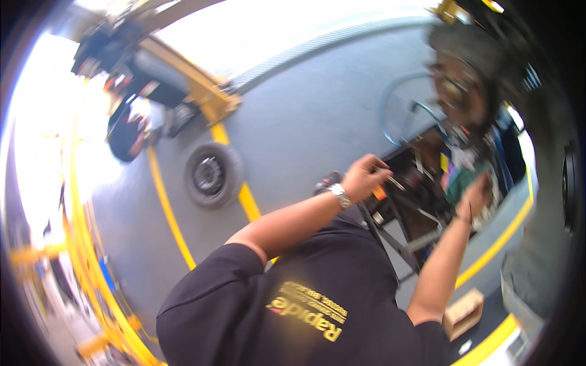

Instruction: The person cleans and lubricates suspension bolts and components, then installs them into the vehicle's wheel hub assembly. They use a spray can, a brush, and a rag to prepare the parts before tightening them into place.

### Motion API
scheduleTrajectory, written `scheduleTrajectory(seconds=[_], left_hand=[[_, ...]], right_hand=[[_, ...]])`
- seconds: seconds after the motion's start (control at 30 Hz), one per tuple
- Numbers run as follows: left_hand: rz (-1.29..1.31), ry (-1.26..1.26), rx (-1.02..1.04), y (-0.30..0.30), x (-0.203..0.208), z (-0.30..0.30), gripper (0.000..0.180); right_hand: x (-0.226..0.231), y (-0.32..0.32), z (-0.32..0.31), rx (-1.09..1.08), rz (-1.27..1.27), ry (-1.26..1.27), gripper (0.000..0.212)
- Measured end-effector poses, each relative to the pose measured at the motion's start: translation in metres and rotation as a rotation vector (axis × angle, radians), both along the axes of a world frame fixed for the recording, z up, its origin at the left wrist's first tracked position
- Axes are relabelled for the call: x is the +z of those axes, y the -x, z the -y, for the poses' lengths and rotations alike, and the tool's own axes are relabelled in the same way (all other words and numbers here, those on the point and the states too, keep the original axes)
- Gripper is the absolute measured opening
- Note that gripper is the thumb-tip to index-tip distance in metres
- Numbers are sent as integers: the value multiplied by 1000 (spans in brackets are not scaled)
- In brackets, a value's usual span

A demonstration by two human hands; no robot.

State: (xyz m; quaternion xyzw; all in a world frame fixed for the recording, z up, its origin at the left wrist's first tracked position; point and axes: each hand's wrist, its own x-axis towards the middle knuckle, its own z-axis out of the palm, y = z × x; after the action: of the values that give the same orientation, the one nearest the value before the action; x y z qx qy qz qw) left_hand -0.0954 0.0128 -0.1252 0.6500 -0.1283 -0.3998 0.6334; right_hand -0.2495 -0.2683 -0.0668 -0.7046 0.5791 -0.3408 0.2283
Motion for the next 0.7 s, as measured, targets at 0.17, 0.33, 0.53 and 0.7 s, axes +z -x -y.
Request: scheduleTrajectory(seconds=[0.17,0.33,0.53,0.7], left_hand=[[119,-41,9,-17,-1,-27,23],[231,9,-149,4,18,-17,29],[433,131,-413,18,54,9,34],[146,163,-722,34,48,17,30]], right_hand=[[-54,21,-34,477,-569,360,52],[-28,24,-122,1020,-94,-215,44],[-5,37,-167,725,430,-873,39],[3,83,-171,777,479,-964,31]])
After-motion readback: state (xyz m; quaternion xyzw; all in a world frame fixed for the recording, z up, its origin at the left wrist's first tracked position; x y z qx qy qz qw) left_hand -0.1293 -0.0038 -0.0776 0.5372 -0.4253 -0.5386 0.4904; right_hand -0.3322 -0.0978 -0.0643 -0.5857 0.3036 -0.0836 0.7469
